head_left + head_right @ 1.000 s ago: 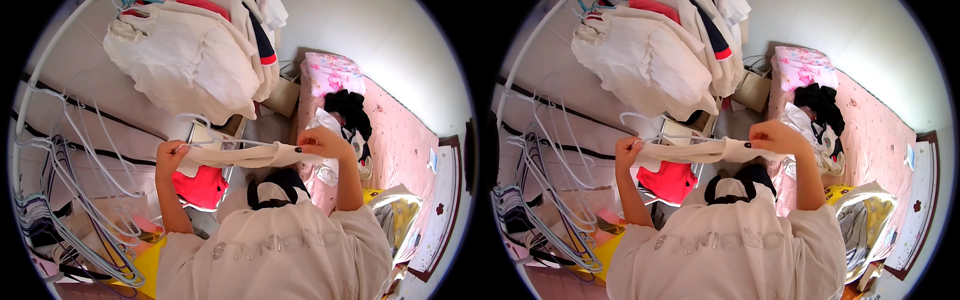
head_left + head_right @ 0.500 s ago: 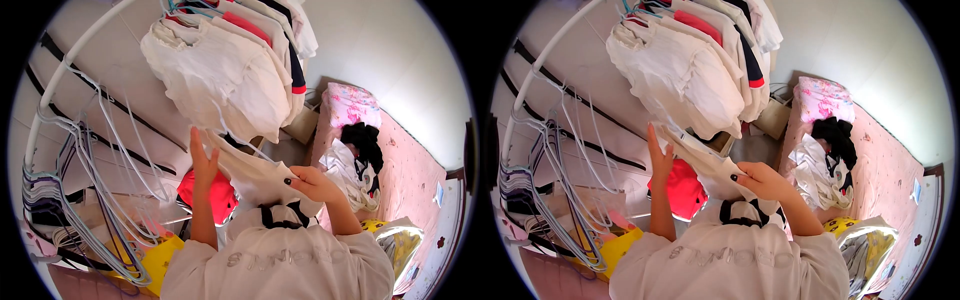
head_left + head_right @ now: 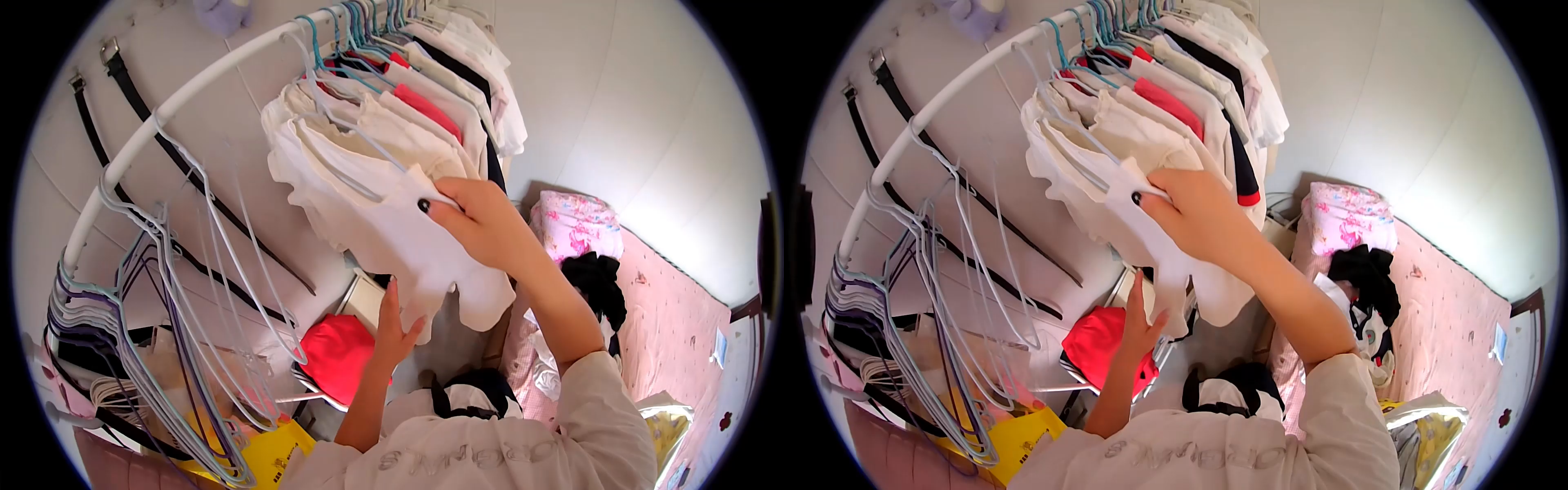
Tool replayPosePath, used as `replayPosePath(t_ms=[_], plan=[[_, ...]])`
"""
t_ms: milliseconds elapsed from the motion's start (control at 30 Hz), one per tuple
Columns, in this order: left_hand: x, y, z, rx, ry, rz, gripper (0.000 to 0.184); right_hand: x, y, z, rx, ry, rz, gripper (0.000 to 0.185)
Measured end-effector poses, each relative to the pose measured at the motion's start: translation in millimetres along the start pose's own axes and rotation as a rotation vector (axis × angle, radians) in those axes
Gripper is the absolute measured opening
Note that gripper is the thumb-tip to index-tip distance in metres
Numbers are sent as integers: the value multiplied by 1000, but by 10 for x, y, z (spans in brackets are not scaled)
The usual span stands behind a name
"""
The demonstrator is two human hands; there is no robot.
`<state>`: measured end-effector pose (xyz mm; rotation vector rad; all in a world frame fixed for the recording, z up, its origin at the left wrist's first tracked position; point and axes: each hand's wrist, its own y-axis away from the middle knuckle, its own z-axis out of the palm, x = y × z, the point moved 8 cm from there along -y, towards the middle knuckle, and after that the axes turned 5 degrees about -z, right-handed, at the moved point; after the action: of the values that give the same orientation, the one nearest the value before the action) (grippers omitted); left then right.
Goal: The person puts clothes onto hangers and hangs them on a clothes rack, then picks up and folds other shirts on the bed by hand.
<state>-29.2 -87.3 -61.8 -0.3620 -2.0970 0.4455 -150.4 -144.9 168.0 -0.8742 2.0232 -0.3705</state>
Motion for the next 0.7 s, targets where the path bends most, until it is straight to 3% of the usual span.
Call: replayPosePath(t_ms=[233,333,433,533,633,700], plan=[[80,-47,46,-23,40,4,69,-15,-569,-53,62,19,-64,17],[90,-72,81,-35,56,5,67,22,-865,2,9,179,-89,18],[98,-66,141,-41,63,12,66,217,-1030,138,92,359,-122,18],[78,-67,140,-32,52,9,65,316,-992,235,68,425,21,22],[35,-66,128,-11,38,-19,64,125,-902,161,285,587,-236,34],[8,-65,120,5,26,-32,64,6,-820,206,300,726,-411,35]])
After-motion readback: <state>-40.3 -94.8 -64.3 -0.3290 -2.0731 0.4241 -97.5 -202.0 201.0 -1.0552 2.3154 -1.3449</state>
